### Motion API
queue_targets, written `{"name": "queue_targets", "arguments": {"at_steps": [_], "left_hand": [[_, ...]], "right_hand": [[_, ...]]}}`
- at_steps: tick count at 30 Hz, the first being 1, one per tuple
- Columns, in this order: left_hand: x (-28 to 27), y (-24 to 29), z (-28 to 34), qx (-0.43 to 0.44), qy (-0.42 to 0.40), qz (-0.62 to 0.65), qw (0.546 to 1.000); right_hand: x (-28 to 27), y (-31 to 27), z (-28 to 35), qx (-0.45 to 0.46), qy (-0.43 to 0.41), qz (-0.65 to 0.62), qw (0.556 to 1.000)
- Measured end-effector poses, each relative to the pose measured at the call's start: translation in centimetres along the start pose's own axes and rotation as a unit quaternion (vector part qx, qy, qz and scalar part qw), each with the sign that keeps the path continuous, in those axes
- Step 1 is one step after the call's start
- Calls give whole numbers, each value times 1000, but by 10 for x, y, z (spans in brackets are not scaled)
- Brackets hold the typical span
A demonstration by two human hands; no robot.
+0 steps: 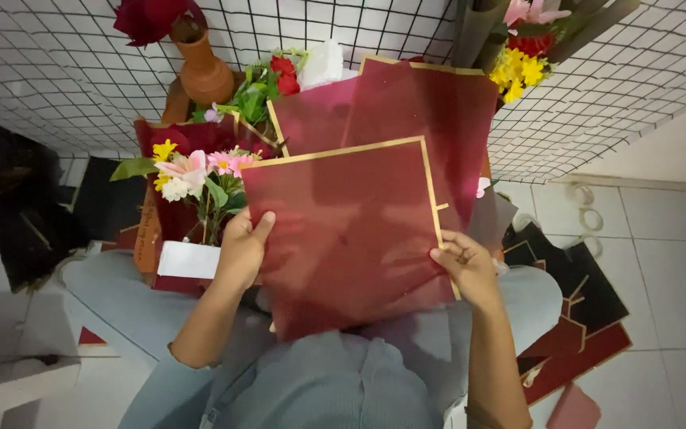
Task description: A person arranges a small bouquet of flowers in a white base and wraps it with maroon decorative paper, securing the folds with tape.
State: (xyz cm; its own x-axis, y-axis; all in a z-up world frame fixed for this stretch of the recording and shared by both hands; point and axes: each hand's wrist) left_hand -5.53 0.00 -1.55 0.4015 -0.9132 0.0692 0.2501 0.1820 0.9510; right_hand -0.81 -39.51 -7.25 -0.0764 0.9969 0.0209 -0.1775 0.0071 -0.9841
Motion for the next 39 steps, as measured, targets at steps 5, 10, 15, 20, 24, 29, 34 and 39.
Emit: {"name": "queue_targets", "arguments": {"at_steps": [5, 10, 15, 20, 24, 29, 34, 39], "left_hand": [[7, -10, 12, 3, -33, 68, 997], [-8, -63, -5, -10, -42, -149, 988], [-5, -60, 9, -55, -20, -125, 990], [-8, -71, 21, -98, -73, -101, 987], [-10, -84, 25, -85, -34, -125, 988], [-11, -96, 32, -74, -22, -115, 990], [-11, -94, 37, -10, 4, -95, 995], [-8, -84, 40, -20, -30, -173, 984]], "right_hand": [[-1, 14, -14, -22, 32, 17, 999], [10, 5, -16, -19, 123, 66, 990], [0, 34, -19, 10, 153, 67, 986], [0, 33, -12, 39, 170, 130, 976], [-2, 35, -9, 49, 176, 217, 959], [14, 23, 4, 36, 192, 222, 955], [25, -3, 20, 43, 121, -18, 992], [-13, -44, 8, -48, 85, -58, 994]]}}
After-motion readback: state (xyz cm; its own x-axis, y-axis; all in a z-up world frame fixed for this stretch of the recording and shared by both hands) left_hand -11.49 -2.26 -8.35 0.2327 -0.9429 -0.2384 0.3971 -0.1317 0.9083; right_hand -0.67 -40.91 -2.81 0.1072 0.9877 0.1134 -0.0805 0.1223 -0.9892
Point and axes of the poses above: each hand's wrist, its own z-axis away from the middle knuckle, its own x-axis out of the palm, y = z × x, and after that the axes turned 3 degrees about y, right-handed
